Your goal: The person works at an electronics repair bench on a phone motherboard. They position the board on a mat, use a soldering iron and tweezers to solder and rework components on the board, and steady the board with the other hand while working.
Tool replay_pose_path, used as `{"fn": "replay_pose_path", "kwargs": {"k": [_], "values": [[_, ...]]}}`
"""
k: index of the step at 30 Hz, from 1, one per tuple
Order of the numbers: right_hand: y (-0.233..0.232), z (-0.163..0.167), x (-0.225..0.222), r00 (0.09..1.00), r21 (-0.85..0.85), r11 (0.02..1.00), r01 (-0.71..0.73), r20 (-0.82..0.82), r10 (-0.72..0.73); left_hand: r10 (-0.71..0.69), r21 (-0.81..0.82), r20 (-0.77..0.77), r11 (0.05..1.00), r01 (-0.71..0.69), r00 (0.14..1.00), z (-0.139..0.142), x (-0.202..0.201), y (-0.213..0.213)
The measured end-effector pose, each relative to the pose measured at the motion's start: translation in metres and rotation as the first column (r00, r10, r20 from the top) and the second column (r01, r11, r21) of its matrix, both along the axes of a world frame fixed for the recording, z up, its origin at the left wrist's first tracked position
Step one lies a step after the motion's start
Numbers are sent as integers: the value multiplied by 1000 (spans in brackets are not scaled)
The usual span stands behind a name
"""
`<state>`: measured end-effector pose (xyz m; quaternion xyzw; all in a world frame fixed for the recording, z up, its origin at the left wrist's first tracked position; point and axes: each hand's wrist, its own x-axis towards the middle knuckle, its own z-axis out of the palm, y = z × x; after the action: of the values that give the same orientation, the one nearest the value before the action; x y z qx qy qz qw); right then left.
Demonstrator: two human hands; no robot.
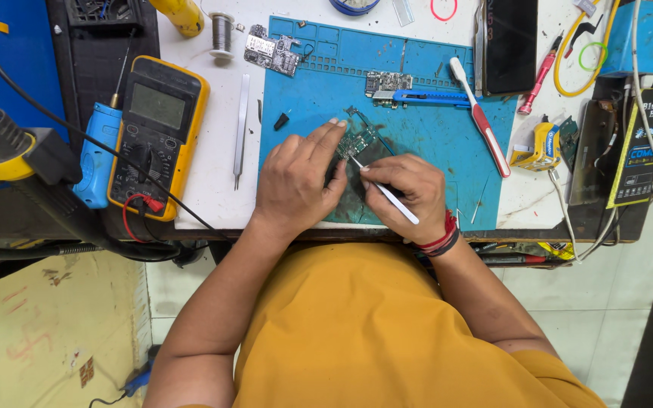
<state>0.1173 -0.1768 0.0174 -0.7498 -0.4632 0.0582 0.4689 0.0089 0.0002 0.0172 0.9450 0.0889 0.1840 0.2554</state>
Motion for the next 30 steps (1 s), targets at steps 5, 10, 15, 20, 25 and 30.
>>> {"fn": "replay_pose_path", "kwargs": {"k": [5, 10, 15, 20, 25, 30], "values": [[0, 1, 0, 1000, 12, 1000, -7, -9, 7, 1, -5, 1, 1000, -1, 1000, 0, 1, 0], [0, 1, -1, 1000, -2, 1000, 20, -9, -20, 3, -7, 5, 1000, -3, 1000, -1, 0, 0], [0, 1, -1, 999, 2, 1000, 26, -26, -26, -3, -3, 9, 1000, 3, 1000, -1, 0, 0], [0, 1, -2, 999, 2, 999, 44, -28, -44, -3, -5, 4, 1000, 3, 1000, -1, 0, 0], [0, 0, -2, 999, 5, 999, 45, -25, -45, -5, -1, 6, 1000, 5, 1000, -1, 0, 0], [-1, 0, -1, 999, 1, 999, 33, -21, -33, -2, -4, 3, 1000, 2, 1000, -1, 0, 0]]}}
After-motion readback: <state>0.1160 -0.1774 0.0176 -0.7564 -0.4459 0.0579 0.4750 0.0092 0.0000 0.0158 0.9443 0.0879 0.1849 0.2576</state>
